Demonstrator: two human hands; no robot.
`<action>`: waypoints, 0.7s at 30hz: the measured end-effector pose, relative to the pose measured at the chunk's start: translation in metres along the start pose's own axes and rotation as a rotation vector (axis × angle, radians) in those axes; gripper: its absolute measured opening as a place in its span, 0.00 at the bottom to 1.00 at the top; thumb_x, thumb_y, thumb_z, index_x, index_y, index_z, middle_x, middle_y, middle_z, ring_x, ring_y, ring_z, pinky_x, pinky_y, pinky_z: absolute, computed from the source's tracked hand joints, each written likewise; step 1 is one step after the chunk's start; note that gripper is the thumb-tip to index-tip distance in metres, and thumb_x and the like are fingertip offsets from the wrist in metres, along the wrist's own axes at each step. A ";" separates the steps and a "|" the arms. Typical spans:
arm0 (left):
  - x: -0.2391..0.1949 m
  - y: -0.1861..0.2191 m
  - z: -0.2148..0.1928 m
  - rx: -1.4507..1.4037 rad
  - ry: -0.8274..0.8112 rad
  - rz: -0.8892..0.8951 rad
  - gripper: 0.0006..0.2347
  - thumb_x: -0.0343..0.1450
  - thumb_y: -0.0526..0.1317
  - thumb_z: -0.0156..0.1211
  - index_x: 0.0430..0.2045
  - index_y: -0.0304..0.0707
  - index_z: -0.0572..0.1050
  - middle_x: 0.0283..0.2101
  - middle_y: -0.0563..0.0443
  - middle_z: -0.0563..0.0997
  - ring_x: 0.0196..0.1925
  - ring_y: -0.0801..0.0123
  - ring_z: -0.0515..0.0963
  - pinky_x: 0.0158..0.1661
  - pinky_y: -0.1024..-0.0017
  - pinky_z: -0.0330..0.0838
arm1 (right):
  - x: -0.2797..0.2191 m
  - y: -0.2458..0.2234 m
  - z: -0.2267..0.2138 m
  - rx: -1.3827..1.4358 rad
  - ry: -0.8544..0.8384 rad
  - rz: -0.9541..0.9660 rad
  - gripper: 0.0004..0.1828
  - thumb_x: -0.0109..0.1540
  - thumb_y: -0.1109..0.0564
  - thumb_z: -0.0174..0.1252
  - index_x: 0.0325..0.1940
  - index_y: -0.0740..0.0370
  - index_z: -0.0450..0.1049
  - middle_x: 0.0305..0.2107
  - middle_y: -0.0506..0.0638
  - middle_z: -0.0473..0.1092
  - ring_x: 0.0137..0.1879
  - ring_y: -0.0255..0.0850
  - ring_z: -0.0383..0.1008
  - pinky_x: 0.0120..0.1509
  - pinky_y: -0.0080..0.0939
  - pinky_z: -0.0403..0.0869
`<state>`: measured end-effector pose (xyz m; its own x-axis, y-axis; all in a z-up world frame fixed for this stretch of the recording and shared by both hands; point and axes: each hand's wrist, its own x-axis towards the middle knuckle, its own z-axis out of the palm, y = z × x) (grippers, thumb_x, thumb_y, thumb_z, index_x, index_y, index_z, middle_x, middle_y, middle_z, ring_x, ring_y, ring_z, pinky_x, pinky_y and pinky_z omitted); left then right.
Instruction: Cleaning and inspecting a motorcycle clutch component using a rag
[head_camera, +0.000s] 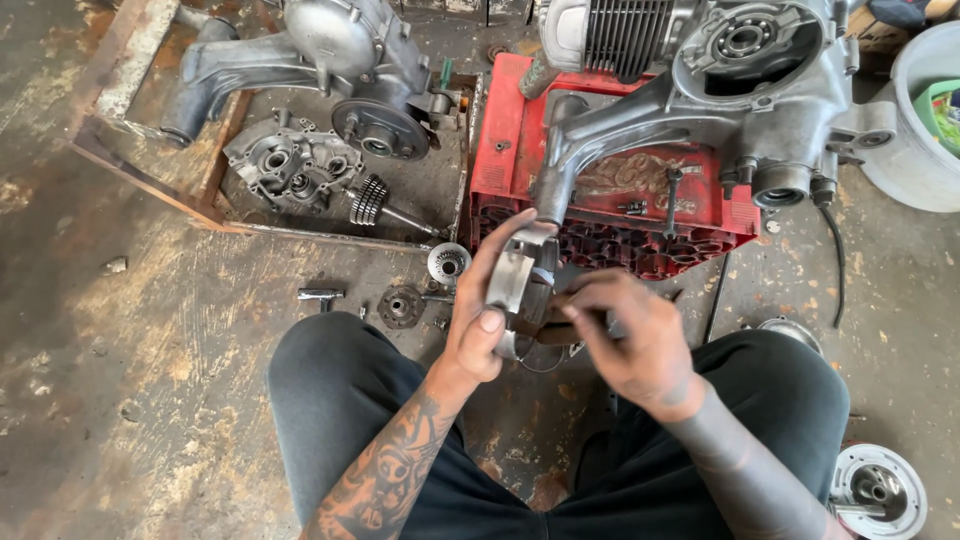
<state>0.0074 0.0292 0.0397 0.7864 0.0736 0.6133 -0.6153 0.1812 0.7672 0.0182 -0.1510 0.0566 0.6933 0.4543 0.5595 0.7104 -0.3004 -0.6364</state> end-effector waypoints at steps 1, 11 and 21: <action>-0.001 -0.001 0.002 -0.016 0.006 -0.006 0.39 0.68 0.65 0.42 0.65 0.28 0.60 0.55 0.31 0.74 0.55 0.45 0.73 0.56 0.51 0.67 | 0.002 -0.008 0.003 -0.163 -0.056 -0.103 0.04 0.61 0.65 0.61 0.39 0.62 0.76 0.35 0.56 0.77 0.42 0.53 0.82 0.43 0.47 0.80; -0.002 -0.007 -0.001 0.013 -0.049 -0.032 0.38 0.65 0.61 0.46 0.64 0.28 0.62 0.52 0.31 0.74 0.47 0.48 0.74 0.43 0.56 0.72 | 0.001 -0.016 0.006 0.056 -0.210 0.090 0.16 0.53 0.70 0.62 0.46 0.66 0.75 0.32 0.61 0.79 0.40 0.56 0.84 0.45 0.58 0.82; -0.005 -0.014 0.000 -0.030 -0.104 0.047 0.39 0.62 0.60 0.50 0.63 0.26 0.63 0.55 0.29 0.73 0.53 0.44 0.74 0.49 0.50 0.72 | -0.011 -0.021 0.021 0.028 -0.064 0.100 0.07 0.54 0.62 0.69 0.33 0.61 0.78 0.31 0.58 0.77 0.41 0.59 0.82 0.44 0.54 0.80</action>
<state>0.0120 0.0261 0.0263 0.7456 -0.0193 0.6662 -0.6485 0.2092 0.7319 -0.0070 -0.1318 0.0532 0.7507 0.4762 0.4580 0.6338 -0.3233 -0.7027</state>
